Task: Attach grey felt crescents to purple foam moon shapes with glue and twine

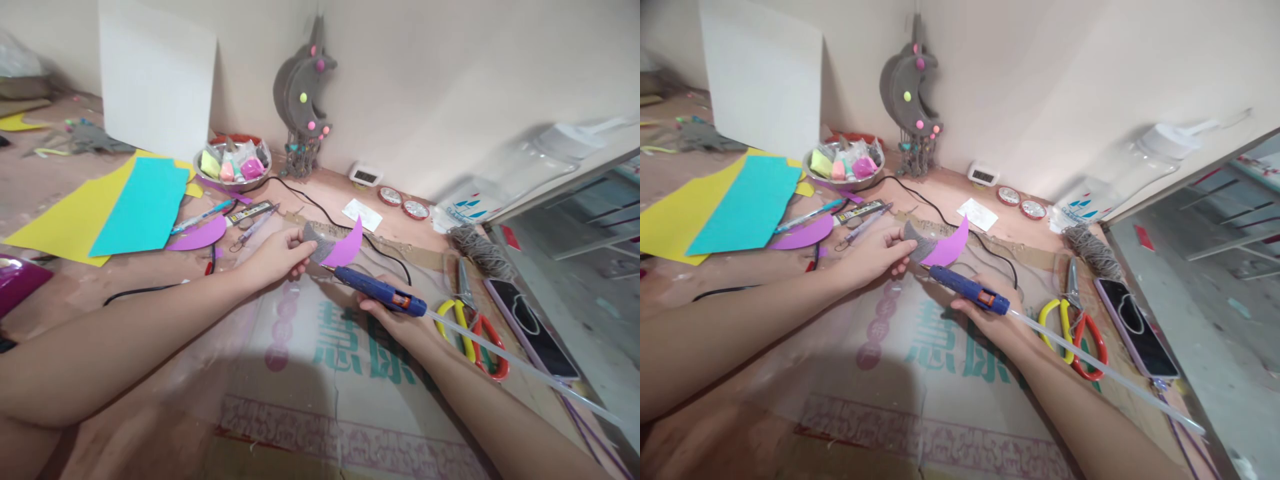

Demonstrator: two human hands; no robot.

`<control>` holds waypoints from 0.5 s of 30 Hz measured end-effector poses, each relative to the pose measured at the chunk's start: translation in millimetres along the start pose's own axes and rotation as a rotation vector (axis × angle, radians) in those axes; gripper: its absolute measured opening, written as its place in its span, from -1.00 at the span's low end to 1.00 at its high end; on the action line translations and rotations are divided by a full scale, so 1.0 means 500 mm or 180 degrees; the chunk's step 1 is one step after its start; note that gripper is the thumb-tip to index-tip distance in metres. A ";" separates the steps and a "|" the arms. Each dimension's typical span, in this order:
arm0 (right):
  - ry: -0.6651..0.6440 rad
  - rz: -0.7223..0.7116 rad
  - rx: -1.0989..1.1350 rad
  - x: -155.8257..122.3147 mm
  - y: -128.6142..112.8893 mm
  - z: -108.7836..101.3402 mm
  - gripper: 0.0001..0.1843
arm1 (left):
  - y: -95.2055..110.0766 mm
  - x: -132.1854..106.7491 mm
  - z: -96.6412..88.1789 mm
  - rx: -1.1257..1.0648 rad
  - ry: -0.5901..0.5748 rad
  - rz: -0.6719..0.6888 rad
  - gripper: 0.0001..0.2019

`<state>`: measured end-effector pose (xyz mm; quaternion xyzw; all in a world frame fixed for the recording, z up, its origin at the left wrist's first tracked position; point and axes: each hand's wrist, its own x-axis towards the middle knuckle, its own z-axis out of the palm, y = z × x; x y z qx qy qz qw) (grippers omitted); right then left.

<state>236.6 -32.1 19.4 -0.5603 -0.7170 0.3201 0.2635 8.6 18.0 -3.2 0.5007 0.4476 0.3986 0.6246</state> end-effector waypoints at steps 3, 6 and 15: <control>-0.0028 0.0089 -0.0056 0.002 0.002 -0.001 -0.66 | -0.001 0.000 0.001 0.0032 -0.0014 0.0041 -0.84; -0.0042 0.0113 -0.0123 0.005 0.004 -0.001 -0.64 | -0.001 -0.001 0.001 0.0029 -0.0033 0.0079 -0.83; 0.0068 0.0090 -0.0276 0.005 -0.003 0.002 -0.66 | -0.005 -0.001 0.000 0.0035 -0.0073 0.0122 -0.84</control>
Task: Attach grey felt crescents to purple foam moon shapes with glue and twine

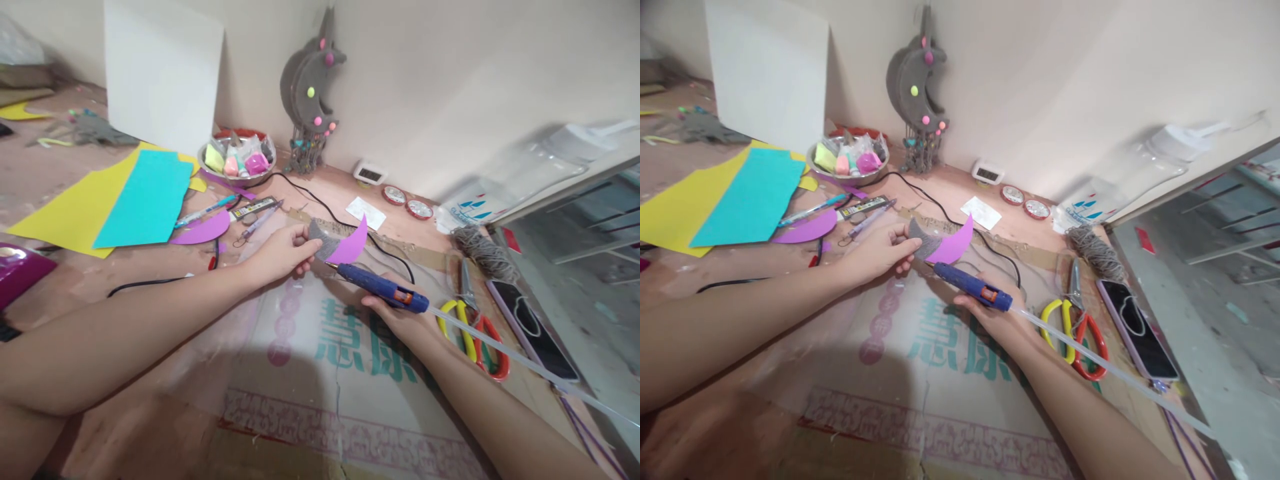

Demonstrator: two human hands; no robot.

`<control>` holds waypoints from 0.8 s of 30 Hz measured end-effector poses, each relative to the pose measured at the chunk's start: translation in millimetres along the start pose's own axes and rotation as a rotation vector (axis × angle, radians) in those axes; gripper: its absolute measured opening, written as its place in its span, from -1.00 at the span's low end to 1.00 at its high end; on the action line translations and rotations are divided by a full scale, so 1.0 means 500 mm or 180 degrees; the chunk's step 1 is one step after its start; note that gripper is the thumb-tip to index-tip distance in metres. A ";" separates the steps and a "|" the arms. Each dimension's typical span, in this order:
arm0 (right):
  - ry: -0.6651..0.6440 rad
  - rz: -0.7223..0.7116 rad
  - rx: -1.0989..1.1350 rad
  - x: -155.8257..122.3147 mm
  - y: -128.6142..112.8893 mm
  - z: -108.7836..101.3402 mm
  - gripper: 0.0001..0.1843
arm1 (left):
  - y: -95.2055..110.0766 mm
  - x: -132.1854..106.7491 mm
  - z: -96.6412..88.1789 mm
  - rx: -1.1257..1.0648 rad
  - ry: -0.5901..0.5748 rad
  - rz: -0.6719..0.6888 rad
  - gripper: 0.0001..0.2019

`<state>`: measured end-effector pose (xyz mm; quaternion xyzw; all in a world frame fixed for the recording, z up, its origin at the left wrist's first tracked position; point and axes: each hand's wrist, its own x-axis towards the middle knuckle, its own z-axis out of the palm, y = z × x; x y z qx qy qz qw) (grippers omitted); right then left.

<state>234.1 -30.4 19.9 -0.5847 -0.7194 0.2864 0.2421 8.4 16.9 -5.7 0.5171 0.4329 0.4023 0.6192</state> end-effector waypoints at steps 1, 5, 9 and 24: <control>0.0020 -0.0029 -0.0003 0.000 -0.001 0.001 -0.66 | 0.000 0.000 0.000 -0.0002 0.0008 0.0005 -0.84; 0.0078 -0.0093 -0.0013 0.002 -0.003 0.004 -0.66 | 0.001 -0.001 0.001 -0.0009 0.0028 0.0004 -0.85; 0.0100 -0.0088 -0.0056 0.001 -0.004 0.005 -0.64 | 0.000 0.000 -0.001 -0.0035 -0.0016 0.0020 -0.85; 0.0017 0.0204 -0.0101 -0.003 0.000 0.006 -0.65 | -0.003 0.003 -0.003 -0.0001 -0.0062 0.0023 -0.84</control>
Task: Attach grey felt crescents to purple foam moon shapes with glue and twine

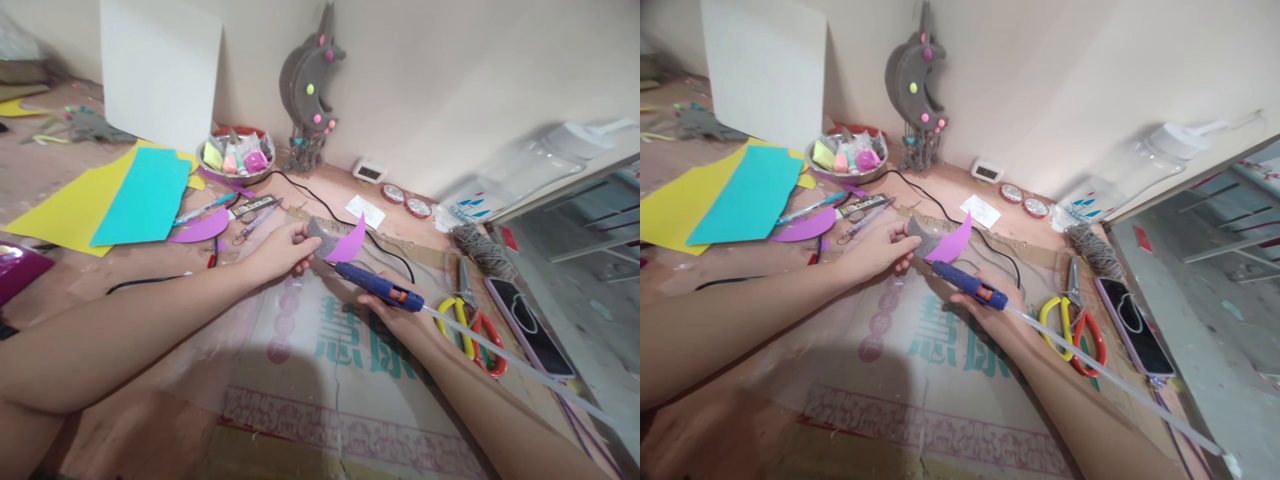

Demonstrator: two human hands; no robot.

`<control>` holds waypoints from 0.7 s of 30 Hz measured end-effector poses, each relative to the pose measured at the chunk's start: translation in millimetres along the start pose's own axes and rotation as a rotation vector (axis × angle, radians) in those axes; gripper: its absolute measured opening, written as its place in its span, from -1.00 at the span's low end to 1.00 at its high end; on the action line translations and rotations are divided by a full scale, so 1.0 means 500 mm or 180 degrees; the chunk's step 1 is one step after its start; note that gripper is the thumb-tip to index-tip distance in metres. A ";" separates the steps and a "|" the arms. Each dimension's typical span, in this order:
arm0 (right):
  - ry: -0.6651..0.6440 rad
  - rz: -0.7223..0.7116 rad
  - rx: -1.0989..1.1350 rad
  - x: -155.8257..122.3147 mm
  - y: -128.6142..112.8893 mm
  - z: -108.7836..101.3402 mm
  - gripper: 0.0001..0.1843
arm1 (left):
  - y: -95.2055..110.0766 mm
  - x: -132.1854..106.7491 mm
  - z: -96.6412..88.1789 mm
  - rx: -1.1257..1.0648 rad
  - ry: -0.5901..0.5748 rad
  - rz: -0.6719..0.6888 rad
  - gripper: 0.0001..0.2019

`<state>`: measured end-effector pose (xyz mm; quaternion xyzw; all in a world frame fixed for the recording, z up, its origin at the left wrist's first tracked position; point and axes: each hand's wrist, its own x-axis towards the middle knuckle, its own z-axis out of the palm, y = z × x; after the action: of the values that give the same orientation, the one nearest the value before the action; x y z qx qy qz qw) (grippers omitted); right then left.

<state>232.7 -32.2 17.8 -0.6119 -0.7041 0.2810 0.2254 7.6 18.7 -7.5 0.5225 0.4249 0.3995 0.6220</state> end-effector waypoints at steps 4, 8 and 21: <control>-0.0012 0.0023 0.0020 -0.001 -0.002 0.000 -0.63 | 0.000 0.000 0.001 -0.0018 0.0015 -0.0021 -0.85; -0.0058 0.0090 0.0079 -0.001 -0.002 0.000 -0.64 | -0.002 -0.001 0.001 -0.0013 0.0006 -0.0023 -0.85; -0.0067 -0.0111 -0.0011 0.002 0.007 -0.001 -0.66 | -0.001 -0.001 0.000 -0.0031 0.0051 -0.0030 -0.84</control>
<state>235.7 -30.7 15.8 -0.5970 -0.7175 0.2822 0.2217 7.7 18.2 -7.7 0.5143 0.4304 0.4028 0.6230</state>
